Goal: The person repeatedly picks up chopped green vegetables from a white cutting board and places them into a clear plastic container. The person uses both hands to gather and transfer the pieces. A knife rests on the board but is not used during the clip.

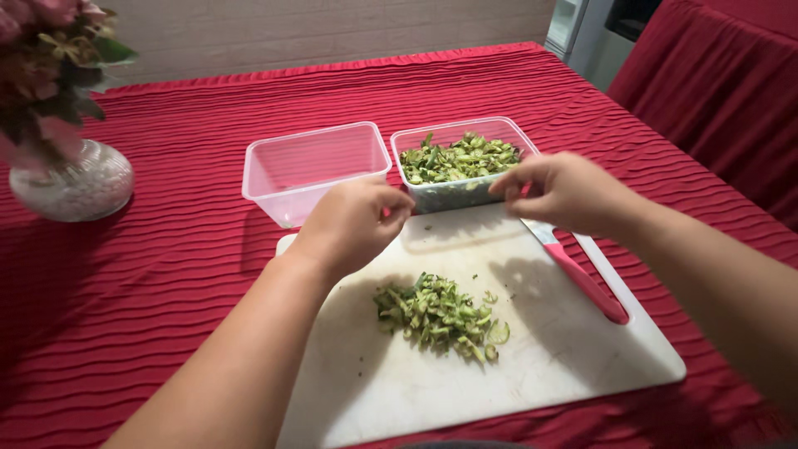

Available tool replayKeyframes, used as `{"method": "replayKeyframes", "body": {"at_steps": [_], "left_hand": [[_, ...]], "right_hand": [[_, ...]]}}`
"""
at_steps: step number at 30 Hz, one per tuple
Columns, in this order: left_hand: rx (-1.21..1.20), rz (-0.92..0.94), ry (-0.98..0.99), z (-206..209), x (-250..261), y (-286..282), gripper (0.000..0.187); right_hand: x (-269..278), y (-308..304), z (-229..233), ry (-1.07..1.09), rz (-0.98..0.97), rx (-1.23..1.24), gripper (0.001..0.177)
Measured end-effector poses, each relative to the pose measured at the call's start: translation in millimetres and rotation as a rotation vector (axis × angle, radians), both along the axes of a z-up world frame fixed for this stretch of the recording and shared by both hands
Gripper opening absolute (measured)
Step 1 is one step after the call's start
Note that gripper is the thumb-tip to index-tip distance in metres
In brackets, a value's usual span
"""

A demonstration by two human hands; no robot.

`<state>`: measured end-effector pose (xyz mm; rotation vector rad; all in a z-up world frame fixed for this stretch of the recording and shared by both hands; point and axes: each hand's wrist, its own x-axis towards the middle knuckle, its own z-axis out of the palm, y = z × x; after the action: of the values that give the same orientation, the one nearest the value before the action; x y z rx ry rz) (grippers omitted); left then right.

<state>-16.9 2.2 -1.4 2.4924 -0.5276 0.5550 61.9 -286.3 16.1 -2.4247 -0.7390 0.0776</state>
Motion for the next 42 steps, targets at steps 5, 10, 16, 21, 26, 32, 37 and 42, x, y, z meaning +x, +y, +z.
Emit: {"method": "replayKeyframes", "body": {"at_steps": [5,10,16,21,26,32,37,42], "left_hand": [[0.000,0.041,0.328,-7.0,-20.5,9.9,0.029],[-0.029,0.071,0.563,-19.0,-36.9,22.6,0.042],[-0.060,-0.033,0.602,-29.0,-48.5,26.9,0.056],[-0.050,-0.093,0.609,-29.2,-51.8,18.8,0.061],[-0.050,0.034,0.579,-29.7,-53.1,9.3,0.040],[-0.138,0.107,0.555,-32.0,-55.0,3.7,0.026],[-0.298,0.112,0.619,-35.4,-51.9,4.8,0.024],[-0.342,0.120,0.533,-35.0,-37.7,12.6,0.021]], "right_hand": [[-37.3,6.6,9.5,0.343,-0.018,-0.200,0.043],[-70.8,9.7,12.5,0.464,0.037,-0.321,0.066],[-96.4,17.1,0.5,0.411,0.085,-0.357,0.088],[-104.1,24.1,-11.8,0.200,0.151,-0.364,0.075],[-104.5,28.2,-17.8,0.187,0.067,-0.290,0.045],[-101.6,27.7,-25.7,0.099,0.064,-0.253,0.029],[-93.0,20.9,-37.0,-0.033,0.079,-0.189,0.028],[-73.3,10.3,-40.0,0.011,-0.014,-0.151,0.028]]}}
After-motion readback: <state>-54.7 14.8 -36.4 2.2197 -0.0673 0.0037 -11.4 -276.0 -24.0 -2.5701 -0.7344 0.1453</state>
